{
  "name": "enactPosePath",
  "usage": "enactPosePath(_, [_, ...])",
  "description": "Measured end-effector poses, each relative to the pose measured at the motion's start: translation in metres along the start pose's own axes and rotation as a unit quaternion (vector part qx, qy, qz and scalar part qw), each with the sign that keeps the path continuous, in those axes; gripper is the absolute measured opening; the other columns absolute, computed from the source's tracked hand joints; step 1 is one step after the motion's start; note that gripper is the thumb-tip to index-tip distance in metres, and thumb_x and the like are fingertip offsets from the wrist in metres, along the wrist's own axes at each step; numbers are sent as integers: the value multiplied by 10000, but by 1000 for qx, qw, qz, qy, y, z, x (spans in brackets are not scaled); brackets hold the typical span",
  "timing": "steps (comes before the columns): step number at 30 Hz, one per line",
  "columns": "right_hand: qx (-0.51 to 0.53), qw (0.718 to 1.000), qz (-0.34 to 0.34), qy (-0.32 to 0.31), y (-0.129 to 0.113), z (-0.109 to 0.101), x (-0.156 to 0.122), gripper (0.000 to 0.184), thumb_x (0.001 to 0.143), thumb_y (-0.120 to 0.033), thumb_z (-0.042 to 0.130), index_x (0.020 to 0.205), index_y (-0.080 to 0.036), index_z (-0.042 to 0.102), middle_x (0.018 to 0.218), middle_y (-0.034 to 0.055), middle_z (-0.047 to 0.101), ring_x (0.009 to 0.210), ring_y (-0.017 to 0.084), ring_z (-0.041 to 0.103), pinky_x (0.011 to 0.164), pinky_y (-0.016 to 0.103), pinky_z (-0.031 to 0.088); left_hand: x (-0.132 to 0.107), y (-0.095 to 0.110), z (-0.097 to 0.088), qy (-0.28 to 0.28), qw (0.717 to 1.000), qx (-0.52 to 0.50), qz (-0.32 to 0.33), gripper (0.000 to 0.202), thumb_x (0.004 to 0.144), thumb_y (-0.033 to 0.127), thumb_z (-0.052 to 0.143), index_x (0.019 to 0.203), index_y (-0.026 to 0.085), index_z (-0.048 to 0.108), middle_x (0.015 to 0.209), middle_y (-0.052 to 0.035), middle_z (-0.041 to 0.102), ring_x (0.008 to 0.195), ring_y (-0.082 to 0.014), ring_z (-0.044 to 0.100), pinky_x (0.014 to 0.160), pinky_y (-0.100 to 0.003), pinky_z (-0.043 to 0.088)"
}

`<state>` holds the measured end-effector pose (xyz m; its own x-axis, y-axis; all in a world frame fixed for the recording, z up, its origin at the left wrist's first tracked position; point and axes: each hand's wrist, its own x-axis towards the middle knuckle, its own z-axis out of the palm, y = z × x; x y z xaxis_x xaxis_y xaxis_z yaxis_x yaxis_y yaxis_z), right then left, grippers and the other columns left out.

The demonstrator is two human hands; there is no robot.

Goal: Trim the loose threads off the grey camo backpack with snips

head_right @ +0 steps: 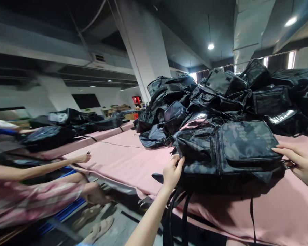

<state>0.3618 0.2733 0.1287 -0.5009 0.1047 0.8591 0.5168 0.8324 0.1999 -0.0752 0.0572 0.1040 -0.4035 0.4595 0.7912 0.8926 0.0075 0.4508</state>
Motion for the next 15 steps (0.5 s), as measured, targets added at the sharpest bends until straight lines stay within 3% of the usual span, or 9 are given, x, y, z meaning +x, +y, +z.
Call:
enactPosePath(5, [0,1000,-14,-9,5,5,11,323,845,-199,438,1043,-292,675,1052,-33,727,799,147,709,580,251,512,16,-14,11,-6,1000,-10,-8,298,928,394,524,701,208,573,789,-42,675,757,-200,640,741,-314,494])
enactPosePath(9, [109,993,-11,-40,-18,-6,28,252,824,-178,470,947,-285,663,917,-24,708,705,132,671,581,225,490,38,-32,23,15,999,-20,-28,268,904,381,523,702,216,586,795,-53,685,812,-230,647,801,-366,518])
enactPosePath(11, [172,982,33,-71,-30,-8,38,144,885,-284,515,852,-263,654,814,-4,684,666,146,639,579,241,474,49,-40,29,37,998,-22,-44,237,891,377,530,732,216,599,875,-74,702,911,-255,654,892,-416,519])
enactPosePath(15, [220,945,199,-140,-30,2,47,554,853,-742,512,685,-227,626,691,37,636,618,180,577,588,295,454,50,-35,43,89,993,-25,-70,199,875,375,554,915,194,628,1066,-136,685,1108,-316,612,1030,-531,460])
